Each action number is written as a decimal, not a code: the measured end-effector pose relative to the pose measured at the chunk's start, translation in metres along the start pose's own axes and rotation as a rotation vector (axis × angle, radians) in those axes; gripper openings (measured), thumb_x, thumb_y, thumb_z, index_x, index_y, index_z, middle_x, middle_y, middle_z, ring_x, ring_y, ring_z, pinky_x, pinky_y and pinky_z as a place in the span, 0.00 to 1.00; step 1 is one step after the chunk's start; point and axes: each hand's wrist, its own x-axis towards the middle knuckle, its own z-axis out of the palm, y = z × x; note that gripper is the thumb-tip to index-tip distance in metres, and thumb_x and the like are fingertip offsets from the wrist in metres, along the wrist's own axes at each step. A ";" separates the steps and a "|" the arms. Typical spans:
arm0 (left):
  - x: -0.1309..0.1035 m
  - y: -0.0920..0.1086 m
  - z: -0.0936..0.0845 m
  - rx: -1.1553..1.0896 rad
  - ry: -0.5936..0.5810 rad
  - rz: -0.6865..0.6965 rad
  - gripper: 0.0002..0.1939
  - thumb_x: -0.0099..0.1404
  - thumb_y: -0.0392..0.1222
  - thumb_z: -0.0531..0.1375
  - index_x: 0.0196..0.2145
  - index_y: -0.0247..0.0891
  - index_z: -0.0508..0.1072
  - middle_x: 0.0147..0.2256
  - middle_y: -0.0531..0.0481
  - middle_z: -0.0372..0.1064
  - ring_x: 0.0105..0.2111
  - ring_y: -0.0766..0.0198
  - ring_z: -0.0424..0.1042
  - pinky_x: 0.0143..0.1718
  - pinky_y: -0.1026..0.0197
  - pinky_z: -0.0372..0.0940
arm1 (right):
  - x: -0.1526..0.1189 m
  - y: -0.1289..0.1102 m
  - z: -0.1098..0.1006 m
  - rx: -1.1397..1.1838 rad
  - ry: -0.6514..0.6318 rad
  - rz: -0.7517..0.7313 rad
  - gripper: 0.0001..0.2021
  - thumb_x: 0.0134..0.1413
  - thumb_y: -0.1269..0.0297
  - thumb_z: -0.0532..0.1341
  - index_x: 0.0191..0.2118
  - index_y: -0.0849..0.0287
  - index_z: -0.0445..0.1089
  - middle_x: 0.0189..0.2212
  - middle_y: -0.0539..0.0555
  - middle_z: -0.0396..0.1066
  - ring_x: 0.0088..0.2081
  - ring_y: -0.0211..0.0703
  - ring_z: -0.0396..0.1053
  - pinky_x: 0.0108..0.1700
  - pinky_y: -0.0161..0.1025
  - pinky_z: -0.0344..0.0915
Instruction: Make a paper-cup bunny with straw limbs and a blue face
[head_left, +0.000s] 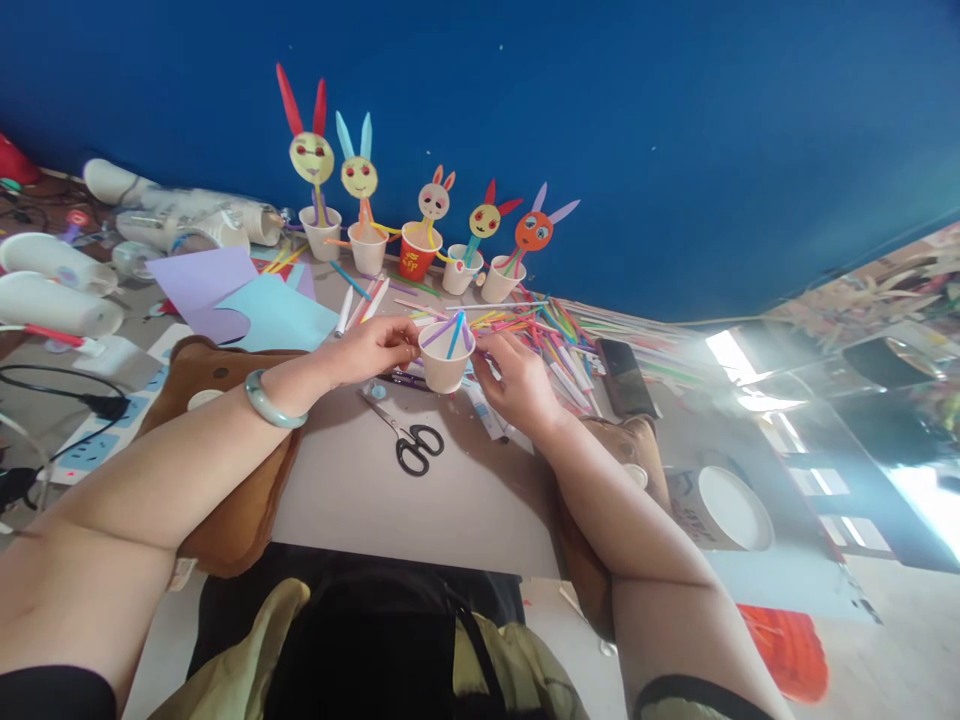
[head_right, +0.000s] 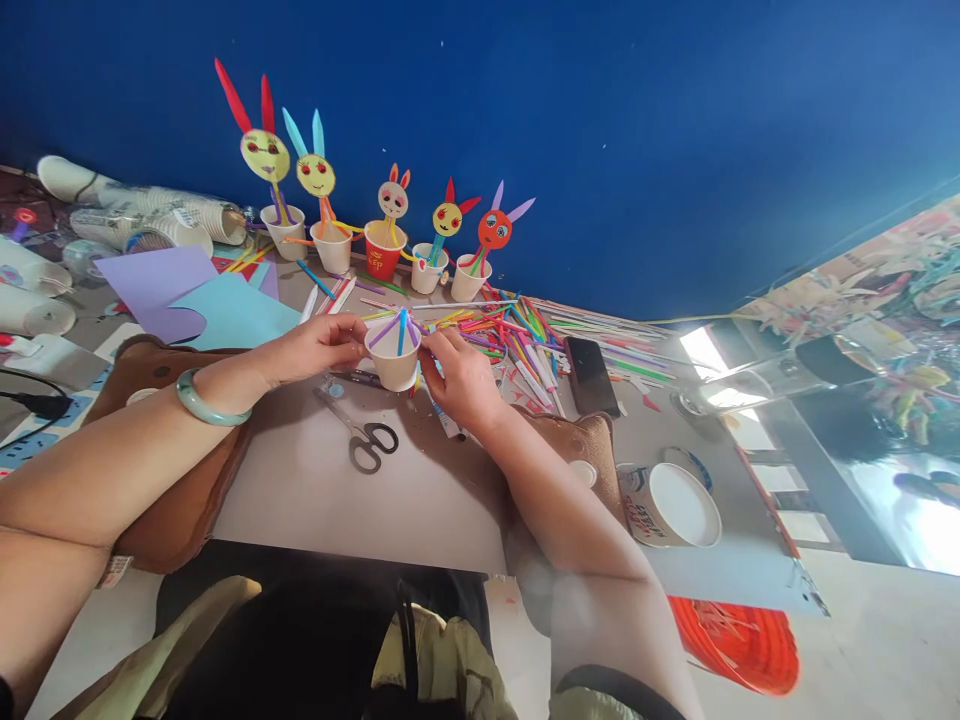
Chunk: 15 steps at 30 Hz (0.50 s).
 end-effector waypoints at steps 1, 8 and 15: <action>0.000 -0.001 -0.001 0.059 0.010 0.021 0.12 0.57 0.47 0.67 0.33 0.38 0.71 0.20 0.56 0.63 0.20 0.69 0.62 0.21 0.67 0.55 | 0.000 0.000 -0.001 -0.017 -0.009 -0.004 0.06 0.64 0.68 0.54 0.39 0.55 0.68 0.34 0.55 0.72 0.34 0.45 0.69 0.34 0.38 0.63; -0.008 0.010 0.000 0.602 0.081 0.161 0.13 0.64 0.41 0.58 0.41 0.36 0.80 0.23 0.54 0.70 0.23 0.67 0.65 0.27 0.65 0.57 | -0.001 -0.002 -0.003 -0.126 -0.052 0.013 0.08 0.65 0.67 0.53 0.40 0.57 0.69 0.34 0.56 0.73 0.33 0.44 0.70 0.32 0.37 0.60; -0.013 0.021 0.006 0.785 0.089 0.205 0.19 0.68 0.36 0.54 0.51 0.41 0.80 0.39 0.48 0.81 0.40 0.59 0.78 0.41 0.63 0.67 | -0.001 0.002 -0.002 -0.153 -0.047 0.014 0.09 0.66 0.67 0.54 0.41 0.58 0.71 0.36 0.57 0.76 0.34 0.45 0.72 0.32 0.37 0.62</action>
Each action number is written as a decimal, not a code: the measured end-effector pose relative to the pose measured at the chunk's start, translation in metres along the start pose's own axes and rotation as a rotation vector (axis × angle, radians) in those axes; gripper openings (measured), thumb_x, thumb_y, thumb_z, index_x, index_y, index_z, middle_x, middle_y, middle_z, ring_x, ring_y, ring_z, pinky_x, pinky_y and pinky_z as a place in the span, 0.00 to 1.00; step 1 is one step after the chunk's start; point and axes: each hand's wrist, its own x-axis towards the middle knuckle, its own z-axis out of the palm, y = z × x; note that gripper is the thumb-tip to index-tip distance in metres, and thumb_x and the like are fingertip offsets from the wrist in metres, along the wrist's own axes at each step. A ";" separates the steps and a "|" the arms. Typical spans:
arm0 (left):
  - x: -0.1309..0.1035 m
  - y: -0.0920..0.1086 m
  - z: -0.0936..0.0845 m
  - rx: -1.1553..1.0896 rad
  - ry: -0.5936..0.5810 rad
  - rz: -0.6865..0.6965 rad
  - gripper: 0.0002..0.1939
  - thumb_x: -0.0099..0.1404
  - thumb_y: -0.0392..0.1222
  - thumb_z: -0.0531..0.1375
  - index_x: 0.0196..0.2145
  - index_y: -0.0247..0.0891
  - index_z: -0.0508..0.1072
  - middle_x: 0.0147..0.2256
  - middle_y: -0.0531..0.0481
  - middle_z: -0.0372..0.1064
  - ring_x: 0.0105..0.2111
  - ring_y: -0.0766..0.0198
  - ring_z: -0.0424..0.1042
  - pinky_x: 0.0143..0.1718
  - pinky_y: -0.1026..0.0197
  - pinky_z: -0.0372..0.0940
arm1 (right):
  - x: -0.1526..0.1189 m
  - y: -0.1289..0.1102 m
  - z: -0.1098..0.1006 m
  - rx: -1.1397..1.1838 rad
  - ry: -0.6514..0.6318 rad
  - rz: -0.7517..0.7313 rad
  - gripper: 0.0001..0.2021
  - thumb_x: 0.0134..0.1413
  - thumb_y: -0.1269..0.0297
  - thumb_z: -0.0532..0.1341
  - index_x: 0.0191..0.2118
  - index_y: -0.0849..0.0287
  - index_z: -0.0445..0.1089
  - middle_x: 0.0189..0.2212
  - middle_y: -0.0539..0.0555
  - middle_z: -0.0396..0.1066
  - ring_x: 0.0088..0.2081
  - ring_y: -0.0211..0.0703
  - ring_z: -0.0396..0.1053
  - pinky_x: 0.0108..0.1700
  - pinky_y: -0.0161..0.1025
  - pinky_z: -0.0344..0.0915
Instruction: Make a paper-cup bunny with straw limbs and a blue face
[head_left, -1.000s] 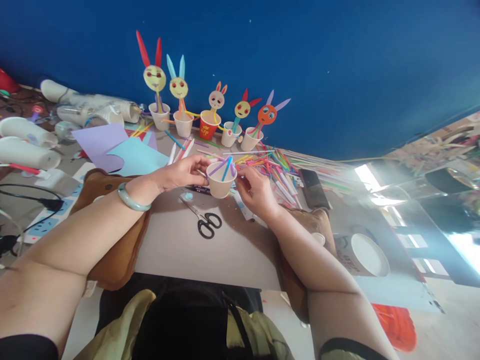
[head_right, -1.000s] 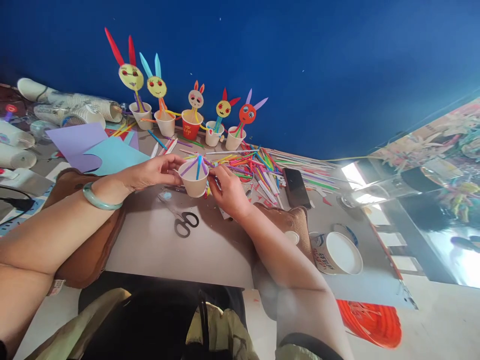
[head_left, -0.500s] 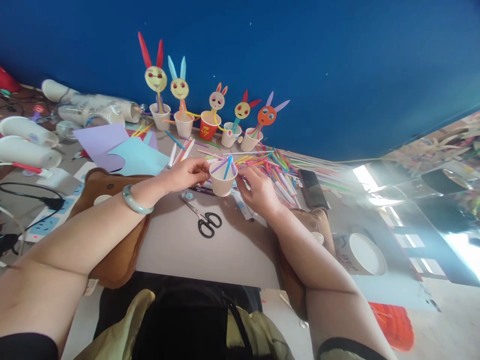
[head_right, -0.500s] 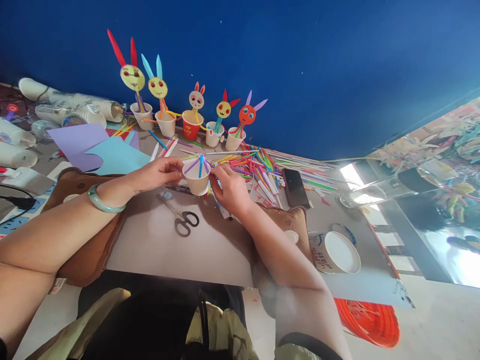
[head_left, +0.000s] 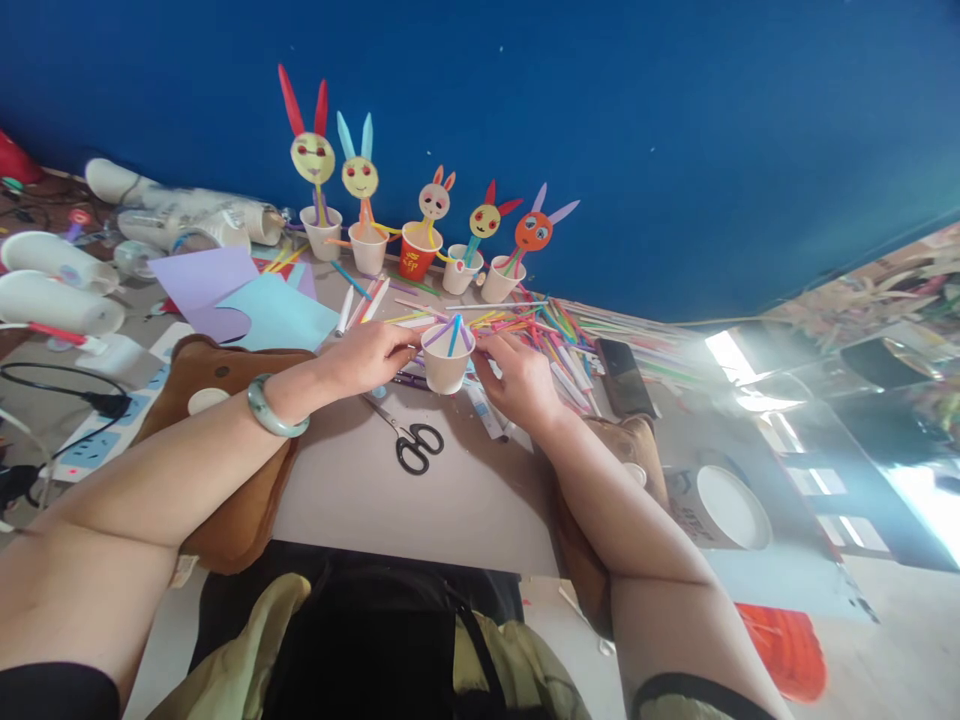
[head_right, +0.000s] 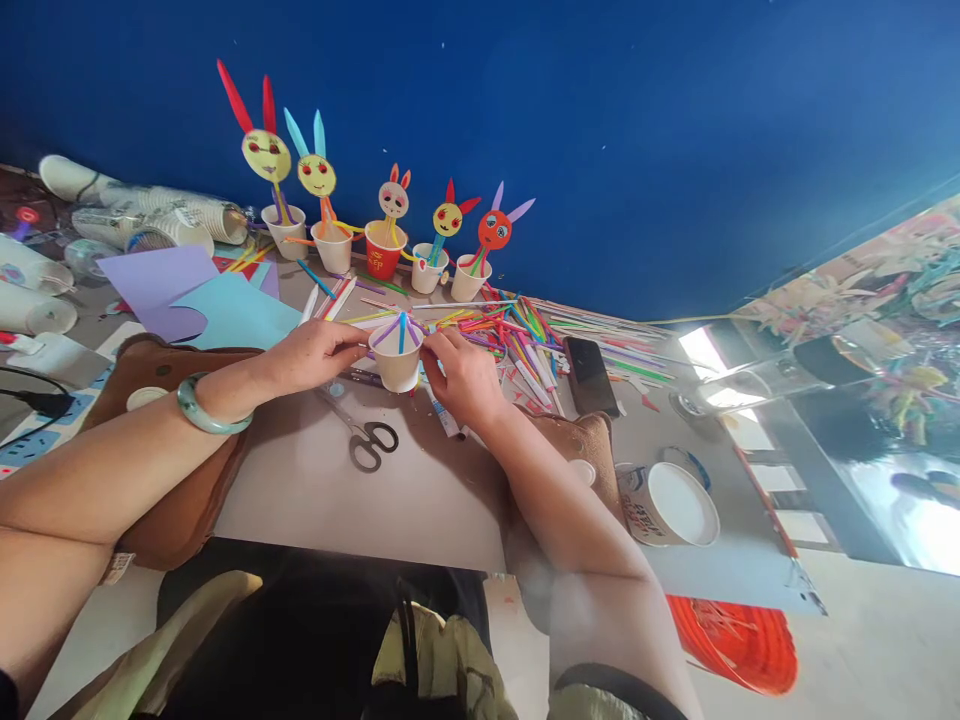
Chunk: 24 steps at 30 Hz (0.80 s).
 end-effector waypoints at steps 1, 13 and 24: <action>0.000 0.000 0.000 0.016 -0.002 0.004 0.20 0.68 0.35 0.54 0.52 0.42 0.79 0.43 0.48 0.81 0.43 0.58 0.78 0.44 0.63 0.67 | 0.000 0.001 0.000 -0.002 0.001 0.002 0.08 0.66 0.67 0.54 0.41 0.58 0.71 0.36 0.58 0.76 0.34 0.45 0.72 0.33 0.37 0.62; -0.002 0.002 0.005 0.072 0.020 0.116 0.24 0.69 0.27 0.50 0.56 0.38 0.74 0.48 0.44 0.78 0.57 0.55 0.73 0.56 0.59 0.67 | -0.002 0.000 0.006 0.017 0.062 -0.005 0.06 0.64 0.68 0.55 0.38 0.56 0.69 0.33 0.55 0.75 0.32 0.43 0.70 0.31 0.36 0.61; -0.005 0.003 0.011 0.140 0.133 0.039 0.13 0.68 0.34 0.59 0.49 0.36 0.76 0.38 0.46 0.80 0.43 0.55 0.79 0.42 0.61 0.69 | -0.001 -0.001 0.007 0.008 0.115 0.005 0.07 0.63 0.69 0.55 0.37 0.56 0.70 0.32 0.54 0.74 0.31 0.42 0.70 0.30 0.36 0.59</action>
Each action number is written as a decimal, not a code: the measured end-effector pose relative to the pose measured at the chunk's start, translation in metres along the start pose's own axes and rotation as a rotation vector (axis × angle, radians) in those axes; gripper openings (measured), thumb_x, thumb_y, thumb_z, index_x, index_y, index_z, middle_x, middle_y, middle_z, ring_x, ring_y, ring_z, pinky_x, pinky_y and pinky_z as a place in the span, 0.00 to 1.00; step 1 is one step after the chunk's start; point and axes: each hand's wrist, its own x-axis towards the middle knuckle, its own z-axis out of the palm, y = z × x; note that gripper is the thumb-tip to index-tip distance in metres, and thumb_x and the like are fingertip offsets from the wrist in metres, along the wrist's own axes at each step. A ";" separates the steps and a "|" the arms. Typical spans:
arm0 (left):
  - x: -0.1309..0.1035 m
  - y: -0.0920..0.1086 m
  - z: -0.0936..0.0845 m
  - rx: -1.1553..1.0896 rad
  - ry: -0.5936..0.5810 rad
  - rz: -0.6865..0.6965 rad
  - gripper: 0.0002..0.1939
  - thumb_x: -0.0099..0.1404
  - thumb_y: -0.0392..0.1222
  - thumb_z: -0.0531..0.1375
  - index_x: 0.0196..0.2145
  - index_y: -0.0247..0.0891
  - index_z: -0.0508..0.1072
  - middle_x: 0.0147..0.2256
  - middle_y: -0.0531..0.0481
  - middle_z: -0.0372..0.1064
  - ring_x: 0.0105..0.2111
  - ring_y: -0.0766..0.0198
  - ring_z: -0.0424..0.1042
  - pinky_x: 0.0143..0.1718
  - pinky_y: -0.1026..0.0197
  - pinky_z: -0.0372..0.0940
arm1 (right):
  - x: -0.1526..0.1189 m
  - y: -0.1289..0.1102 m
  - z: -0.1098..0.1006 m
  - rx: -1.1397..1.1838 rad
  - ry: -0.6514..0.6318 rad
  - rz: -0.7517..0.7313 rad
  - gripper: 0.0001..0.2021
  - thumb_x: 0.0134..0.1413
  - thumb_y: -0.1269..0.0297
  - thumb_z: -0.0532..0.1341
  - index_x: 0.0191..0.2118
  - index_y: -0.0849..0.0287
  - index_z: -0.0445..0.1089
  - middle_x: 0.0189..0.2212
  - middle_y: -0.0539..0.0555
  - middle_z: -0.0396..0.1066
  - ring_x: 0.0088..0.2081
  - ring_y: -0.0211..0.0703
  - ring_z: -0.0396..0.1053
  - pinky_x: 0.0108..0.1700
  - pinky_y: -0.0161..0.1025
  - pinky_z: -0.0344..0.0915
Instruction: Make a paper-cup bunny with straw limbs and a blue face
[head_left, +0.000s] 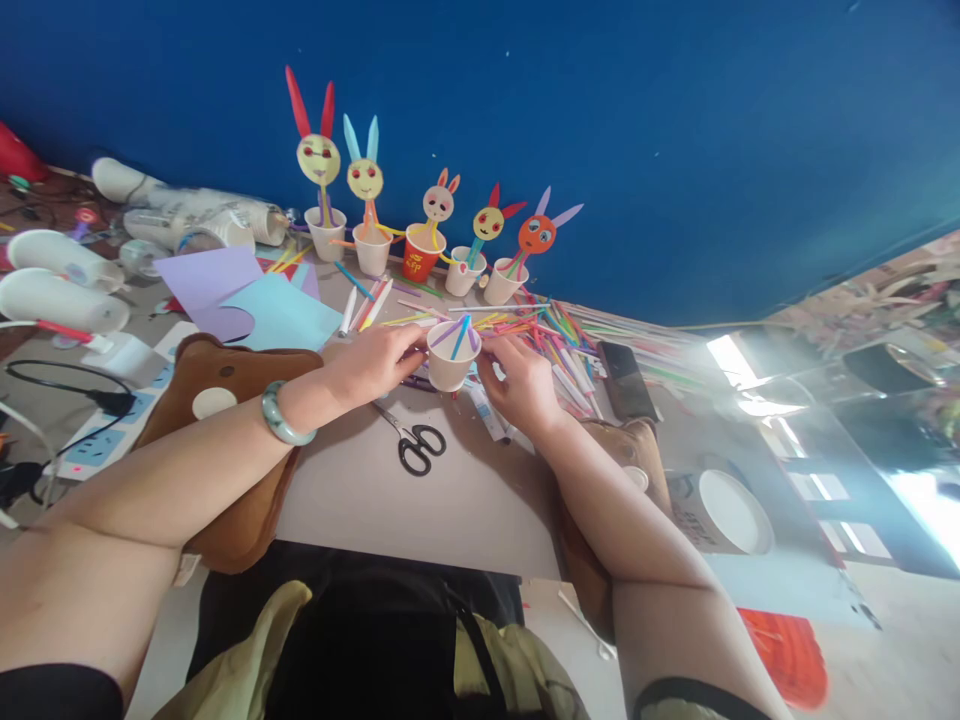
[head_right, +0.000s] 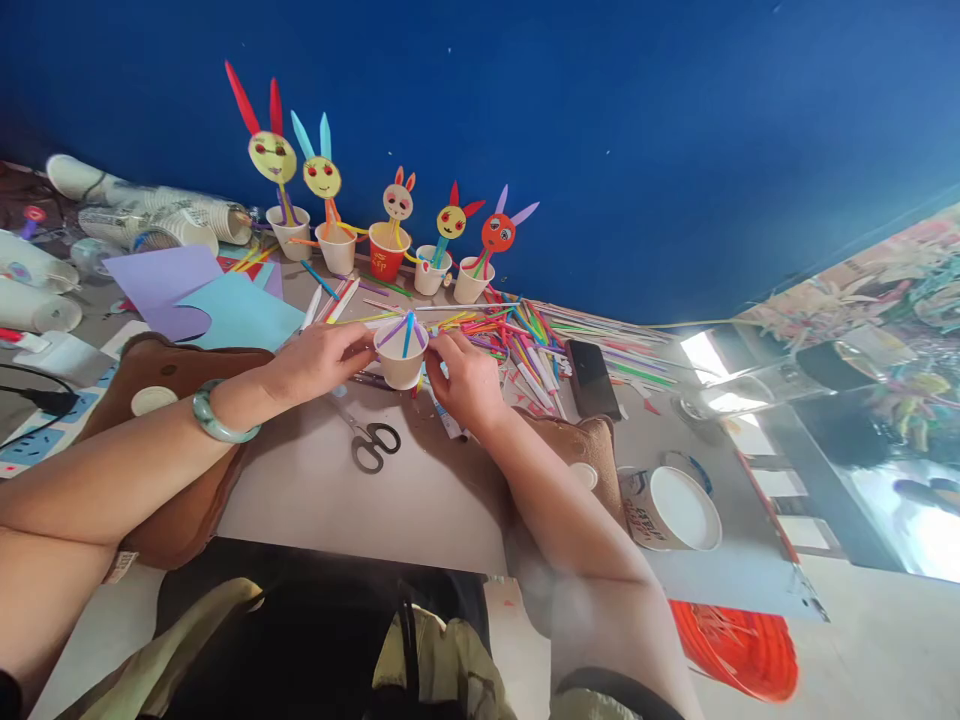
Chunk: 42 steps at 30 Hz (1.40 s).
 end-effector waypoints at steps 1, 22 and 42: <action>-0.001 -0.001 0.001 0.026 0.018 0.009 0.13 0.68 0.36 0.60 0.49 0.37 0.76 0.38 0.46 0.80 0.42 0.55 0.80 0.40 0.61 0.68 | 0.000 0.000 0.000 0.001 0.009 0.000 0.07 0.63 0.69 0.55 0.37 0.57 0.70 0.32 0.54 0.75 0.31 0.42 0.70 0.30 0.36 0.59; -0.001 -0.002 -0.007 0.269 0.022 0.285 0.16 0.71 0.33 0.52 0.49 0.39 0.77 0.38 0.44 0.78 0.42 0.56 0.79 0.38 0.60 0.68 | 0.001 -0.003 -0.006 0.033 0.002 0.024 0.10 0.66 0.67 0.53 0.42 0.56 0.72 0.35 0.57 0.76 0.36 0.45 0.73 0.34 0.38 0.65; 0.005 -0.019 -0.006 0.013 -0.011 0.230 0.09 0.71 0.39 0.57 0.42 0.39 0.79 0.47 0.43 0.80 0.48 0.56 0.79 0.47 0.62 0.69 | -0.002 0.000 0.000 0.110 -0.016 -0.004 0.08 0.65 0.68 0.55 0.41 0.56 0.71 0.34 0.56 0.75 0.35 0.44 0.72 0.35 0.37 0.65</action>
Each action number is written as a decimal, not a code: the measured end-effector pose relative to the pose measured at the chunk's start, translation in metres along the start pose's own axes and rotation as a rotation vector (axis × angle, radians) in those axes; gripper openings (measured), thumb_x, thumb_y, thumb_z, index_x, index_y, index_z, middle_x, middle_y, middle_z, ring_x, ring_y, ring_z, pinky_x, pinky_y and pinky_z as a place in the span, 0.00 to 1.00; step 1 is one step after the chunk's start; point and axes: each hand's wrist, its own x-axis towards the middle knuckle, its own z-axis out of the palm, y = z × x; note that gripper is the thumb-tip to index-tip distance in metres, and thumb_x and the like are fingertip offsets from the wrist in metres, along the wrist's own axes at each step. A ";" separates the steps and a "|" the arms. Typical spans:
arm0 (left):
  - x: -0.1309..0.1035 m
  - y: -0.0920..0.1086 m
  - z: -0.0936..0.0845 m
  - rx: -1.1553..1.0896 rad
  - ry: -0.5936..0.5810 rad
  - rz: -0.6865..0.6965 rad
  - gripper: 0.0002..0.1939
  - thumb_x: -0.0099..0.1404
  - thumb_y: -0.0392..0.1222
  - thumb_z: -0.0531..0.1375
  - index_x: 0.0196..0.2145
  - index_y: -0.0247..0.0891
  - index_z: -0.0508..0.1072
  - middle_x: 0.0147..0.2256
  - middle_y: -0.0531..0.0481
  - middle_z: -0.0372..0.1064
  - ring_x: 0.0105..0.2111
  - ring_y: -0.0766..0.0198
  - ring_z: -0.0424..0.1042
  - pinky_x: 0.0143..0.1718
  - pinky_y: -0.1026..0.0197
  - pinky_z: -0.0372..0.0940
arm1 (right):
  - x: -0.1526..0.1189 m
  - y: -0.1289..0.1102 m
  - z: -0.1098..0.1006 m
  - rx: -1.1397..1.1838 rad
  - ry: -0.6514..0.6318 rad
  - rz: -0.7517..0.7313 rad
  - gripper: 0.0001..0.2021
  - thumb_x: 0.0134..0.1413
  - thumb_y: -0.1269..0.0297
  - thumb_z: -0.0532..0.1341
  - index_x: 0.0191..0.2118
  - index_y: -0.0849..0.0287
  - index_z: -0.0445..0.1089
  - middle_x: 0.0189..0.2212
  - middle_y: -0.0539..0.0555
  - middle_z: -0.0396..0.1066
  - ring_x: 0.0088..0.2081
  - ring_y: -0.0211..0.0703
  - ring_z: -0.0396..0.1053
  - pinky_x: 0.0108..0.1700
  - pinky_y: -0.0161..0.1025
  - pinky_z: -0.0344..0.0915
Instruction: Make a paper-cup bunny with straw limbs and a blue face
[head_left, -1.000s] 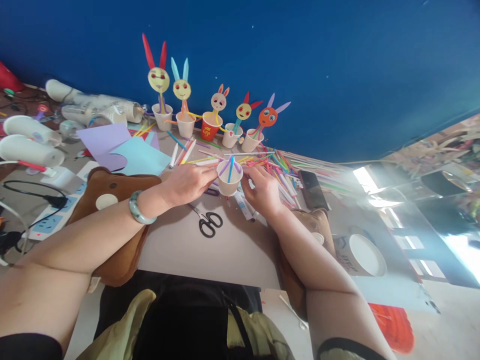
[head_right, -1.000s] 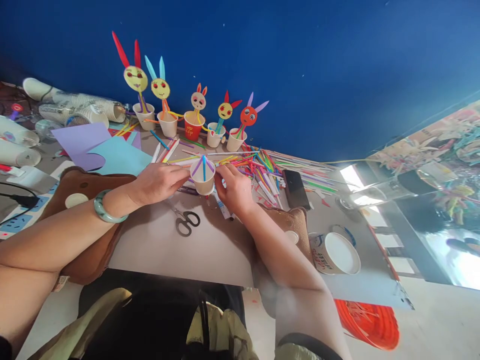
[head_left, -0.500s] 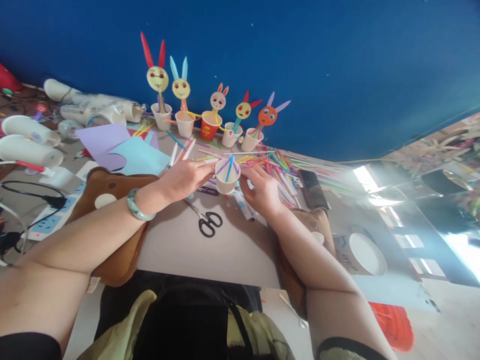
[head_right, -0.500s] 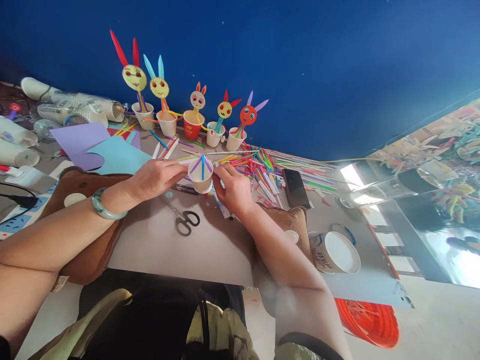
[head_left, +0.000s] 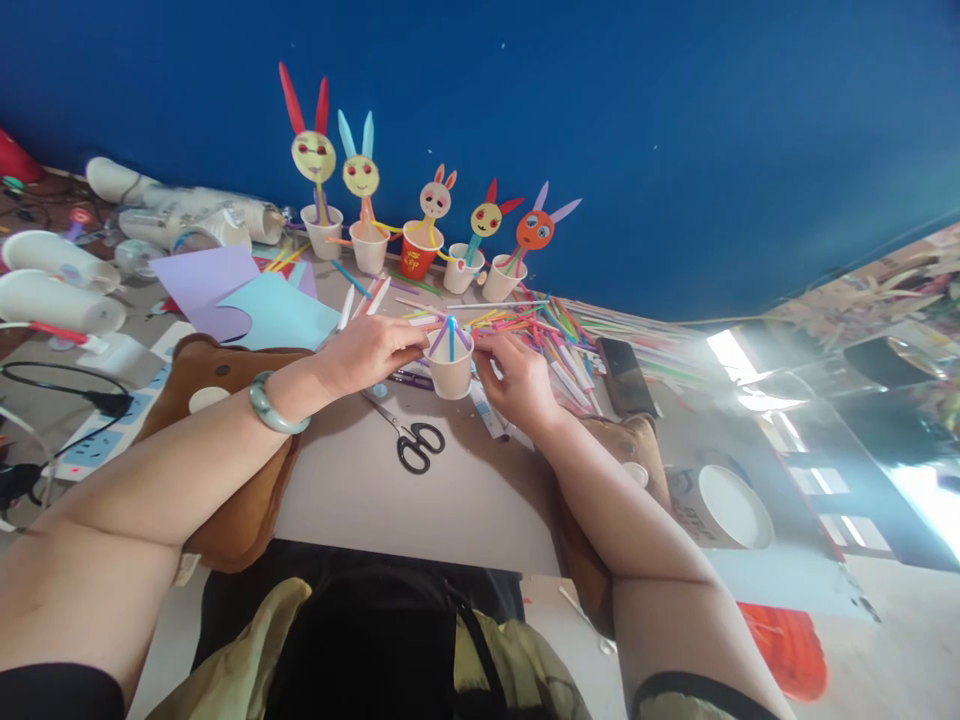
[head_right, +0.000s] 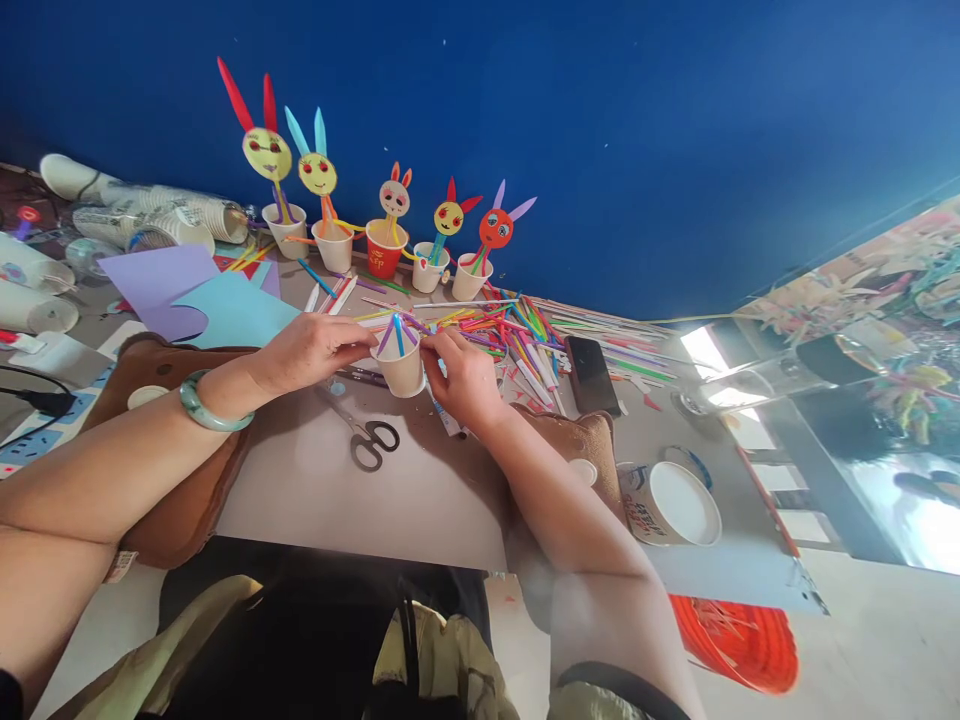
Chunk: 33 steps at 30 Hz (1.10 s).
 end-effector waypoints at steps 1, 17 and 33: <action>0.000 0.000 -0.001 -0.009 -0.002 0.009 0.09 0.72 0.39 0.57 0.41 0.38 0.79 0.46 0.43 0.80 0.48 0.56 0.79 0.48 0.61 0.68 | 0.000 0.001 0.000 0.015 -0.002 -0.001 0.08 0.65 0.67 0.55 0.41 0.56 0.71 0.34 0.56 0.75 0.35 0.44 0.72 0.35 0.37 0.65; 0.004 0.000 -0.002 -0.379 0.117 -0.085 0.02 0.62 0.35 0.63 0.33 0.35 0.78 0.42 0.45 0.77 0.40 0.62 0.77 0.38 0.64 0.70 | -0.006 -0.002 0.008 0.174 0.026 0.062 0.12 0.64 0.67 0.57 0.51 0.57 0.68 0.35 0.54 0.76 0.32 0.40 0.72 0.36 0.36 0.68; 0.003 0.002 0.001 -0.610 -0.064 -0.291 0.17 0.65 0.49 0.63 0.46 0.35 0.74 0.31 0.50 0.73 0.28 0.67 0.71 0.30 0.65 0.66 | -0.010 -0.007 0.011 0.060 -0.128 -0.174 0.09 0.70 0.65 0.54 0.46 0.56 0.70 0.35 0.56 0.77 0.35 0.42 0.74 0.36 0.37 0.68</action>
